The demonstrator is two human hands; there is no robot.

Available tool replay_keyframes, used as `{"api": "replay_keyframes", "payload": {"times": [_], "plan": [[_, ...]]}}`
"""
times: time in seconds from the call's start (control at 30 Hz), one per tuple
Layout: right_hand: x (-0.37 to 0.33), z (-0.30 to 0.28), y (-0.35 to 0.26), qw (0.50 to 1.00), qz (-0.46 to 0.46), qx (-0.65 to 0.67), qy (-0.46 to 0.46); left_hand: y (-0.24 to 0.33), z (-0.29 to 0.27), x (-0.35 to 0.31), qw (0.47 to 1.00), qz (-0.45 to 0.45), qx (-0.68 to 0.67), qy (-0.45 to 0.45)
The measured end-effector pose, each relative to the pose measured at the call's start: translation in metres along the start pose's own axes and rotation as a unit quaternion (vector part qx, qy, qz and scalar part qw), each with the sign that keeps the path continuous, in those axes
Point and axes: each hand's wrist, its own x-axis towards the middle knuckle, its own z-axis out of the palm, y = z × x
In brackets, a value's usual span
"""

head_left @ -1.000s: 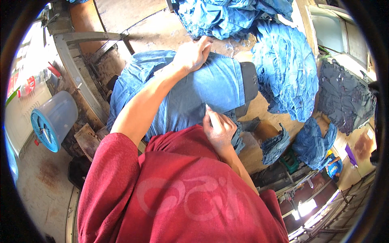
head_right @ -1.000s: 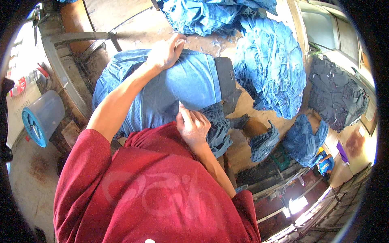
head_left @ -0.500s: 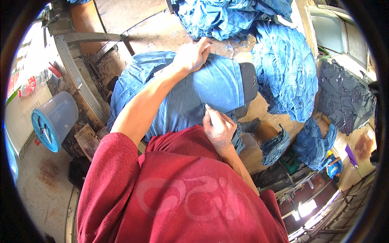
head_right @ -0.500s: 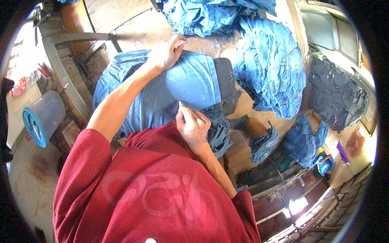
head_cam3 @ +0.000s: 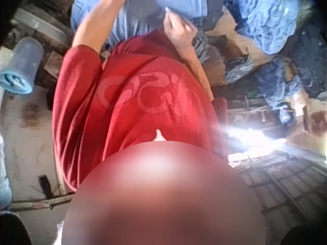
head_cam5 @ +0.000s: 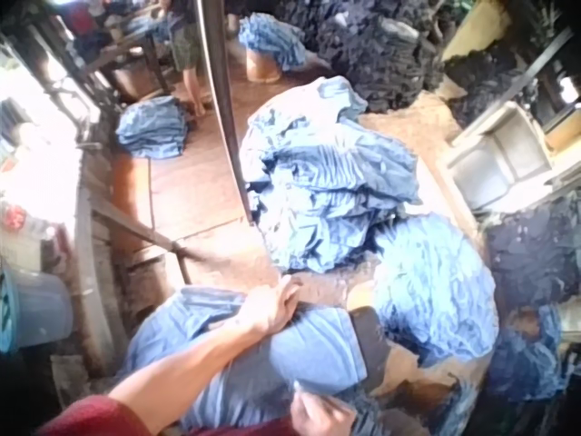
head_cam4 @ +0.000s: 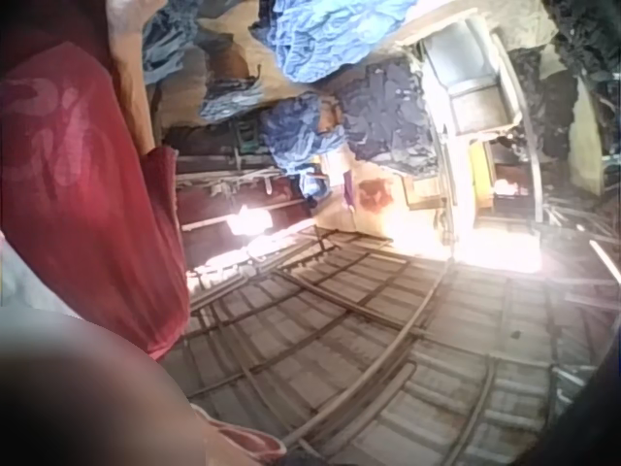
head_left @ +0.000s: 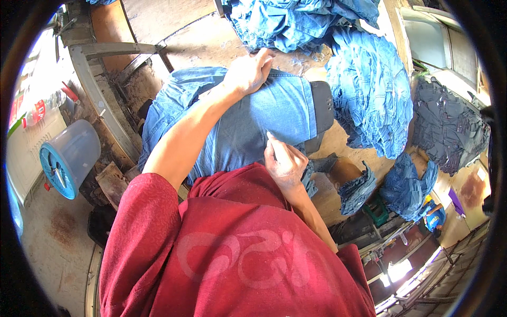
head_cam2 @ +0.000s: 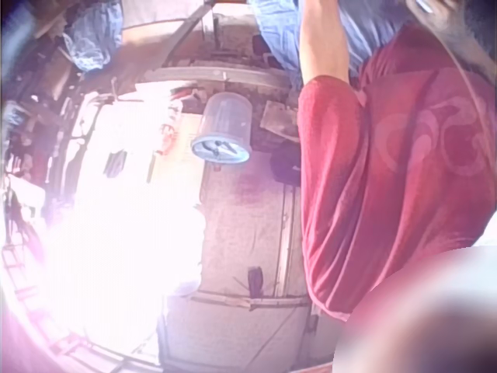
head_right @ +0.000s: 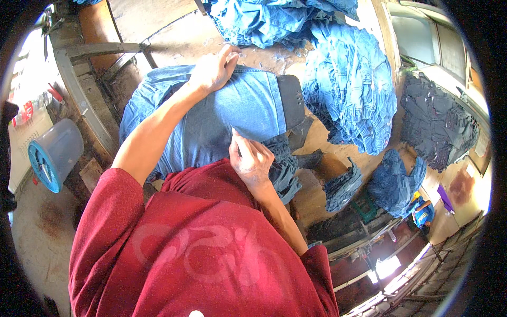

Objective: The person repeatedly scrapes the surface of denim jeans with a small metal tool, then folds and sets them aside. The person handles multiple jeans one at a time, scraping seams and fabric, then folding each pair after treatment.

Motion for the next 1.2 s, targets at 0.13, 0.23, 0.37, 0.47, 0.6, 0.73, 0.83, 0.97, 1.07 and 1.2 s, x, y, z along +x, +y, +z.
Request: {"api": "replay_keyframes", "payload": {"times": [0.13, 0.23, 0.37, 0.47, 0.6, 0.73, 0.83, 0.97, 1.07, 1.2], "plan": [[0.0, 0.003, 0.001, 0.999, -0.02, -0.038, -0.002, 0.0, 0.001, 0.0, 1.0, 0.005, -0.004, 0.009], [-0.001, 0.002, 0.001, 0.999, -0.031, -0.042, 0.003, 0.0, 0.002, 0.0, 0.999, -0.033, 0.03, -0.021], [-0.001, 0.002, 0.003, 0.999, -0.024, -0.028, 0.013, 0.0, 0.001, 0.001, 1.0, -0.014, 0.021, -0.006], [-0.001, 0.003, 0.005, 0.999, -0.034, -0.042, 0.006, 0.001, 0.0, 0.001, 1.0, -0.023, 0.012, -0.01], [-0.002, 0.003, 0.007, 0.998, -0.054, -0.043, 0.012, 0.004, -0.002, 0.0, 0.999, -0.026, 0.023, -0.012], [0.002, 0.0, 0.005, 0.999, -0.03, -0.018, 0.011, 0.004, -0.003, 0.0, 1.0, -0.009, 0.012, 0.004], [0.008, -0.003, -0.001, 0.999, -0.021, -0.027, -0.003, 0.003, -0.002, 0.0, 0.999, -0.024, 0.02, -0.017], [0.024, 0.003, -0.01, 1.0, -0.018, -0.017, -0.003, 0.002, -0.001, 0.0, 1.0, 0.005, 0.006, 0.009], [0.037, 0.018, -0.013, 0.998, -0.033, -0.046, 0.008, 0.001, 0.0, 0.0, 1.0, 0.006, -0.003, 0.008], [0.039, 0.027, -0.008, 0.996, -0.047, -0.077, -0.001, 0.0, 0.0, 0.0, 1.0, 0.018, -0.015, 0.016]]}}
